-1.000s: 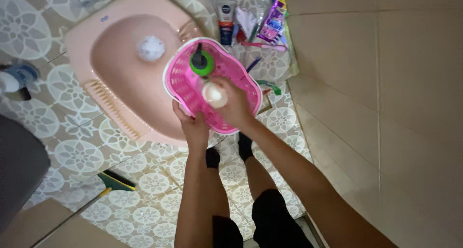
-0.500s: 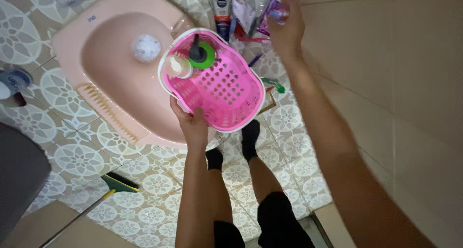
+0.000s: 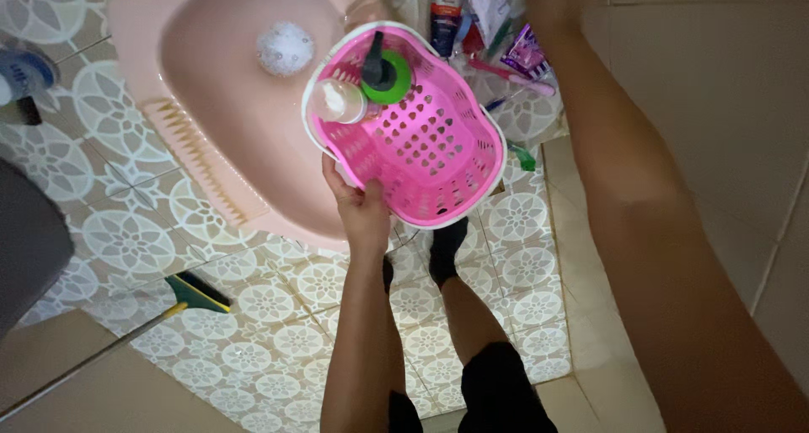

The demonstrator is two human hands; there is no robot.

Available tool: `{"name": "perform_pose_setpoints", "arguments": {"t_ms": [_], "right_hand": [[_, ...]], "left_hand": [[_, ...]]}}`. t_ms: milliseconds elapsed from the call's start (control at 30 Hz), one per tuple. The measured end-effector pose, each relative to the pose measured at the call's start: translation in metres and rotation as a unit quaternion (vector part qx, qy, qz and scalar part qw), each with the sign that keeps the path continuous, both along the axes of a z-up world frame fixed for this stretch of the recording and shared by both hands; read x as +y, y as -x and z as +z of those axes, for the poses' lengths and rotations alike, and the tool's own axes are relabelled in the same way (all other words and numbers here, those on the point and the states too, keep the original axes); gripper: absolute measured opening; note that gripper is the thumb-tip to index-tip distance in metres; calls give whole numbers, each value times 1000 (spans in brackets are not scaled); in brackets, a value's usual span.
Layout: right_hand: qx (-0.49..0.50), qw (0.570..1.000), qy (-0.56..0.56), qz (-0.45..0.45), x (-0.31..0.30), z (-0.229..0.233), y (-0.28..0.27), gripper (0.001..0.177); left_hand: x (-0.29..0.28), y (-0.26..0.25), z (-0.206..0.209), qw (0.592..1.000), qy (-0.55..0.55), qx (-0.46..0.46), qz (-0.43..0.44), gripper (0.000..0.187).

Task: The person scoops water from a large bucket into a pink basin using a pink scoop, then organizes toiletries into a pink basket. They use a squeegee to push water on the tiled floor toward the drain and continue scooping water to rinse the basin and floor.

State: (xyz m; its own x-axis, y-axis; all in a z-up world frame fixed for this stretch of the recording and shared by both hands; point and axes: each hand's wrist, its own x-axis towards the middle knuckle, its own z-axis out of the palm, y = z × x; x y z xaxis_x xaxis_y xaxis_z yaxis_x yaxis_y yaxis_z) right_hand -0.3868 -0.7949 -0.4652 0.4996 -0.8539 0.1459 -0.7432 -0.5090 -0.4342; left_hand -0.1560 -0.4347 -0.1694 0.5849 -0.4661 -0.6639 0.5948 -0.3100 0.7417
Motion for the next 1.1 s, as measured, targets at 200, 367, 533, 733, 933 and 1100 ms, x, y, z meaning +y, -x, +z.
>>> {"name": "perform_pose_setpoints", "arguments": {"t_ms": [200,367,533,733,933,1100], "right_hand": [[-6,993,-112,-37,10,71,-4,13],[-287,948,-120,-65,40,193,-35,19],[-319,917,-203,-128,113,336,-40,16],[-391,854,-318,-126,211,370,-80,16],[-247,918,-267,-157,243,352,-102,13],[-168,953,-224,-118,245,355,-117,15]], "left_hand": [[4,2,8,1000,7,-15,-7,80],[7,5,10,998,-35,-47,-28,82],[2,7,29,992,-62,-82,-68,81],[4,13,50,991,-31,-106,-76,78],[14,18,59,987,-14,-135,-84,75],[19,18,71,990,-9,-114,-86,74]]}}
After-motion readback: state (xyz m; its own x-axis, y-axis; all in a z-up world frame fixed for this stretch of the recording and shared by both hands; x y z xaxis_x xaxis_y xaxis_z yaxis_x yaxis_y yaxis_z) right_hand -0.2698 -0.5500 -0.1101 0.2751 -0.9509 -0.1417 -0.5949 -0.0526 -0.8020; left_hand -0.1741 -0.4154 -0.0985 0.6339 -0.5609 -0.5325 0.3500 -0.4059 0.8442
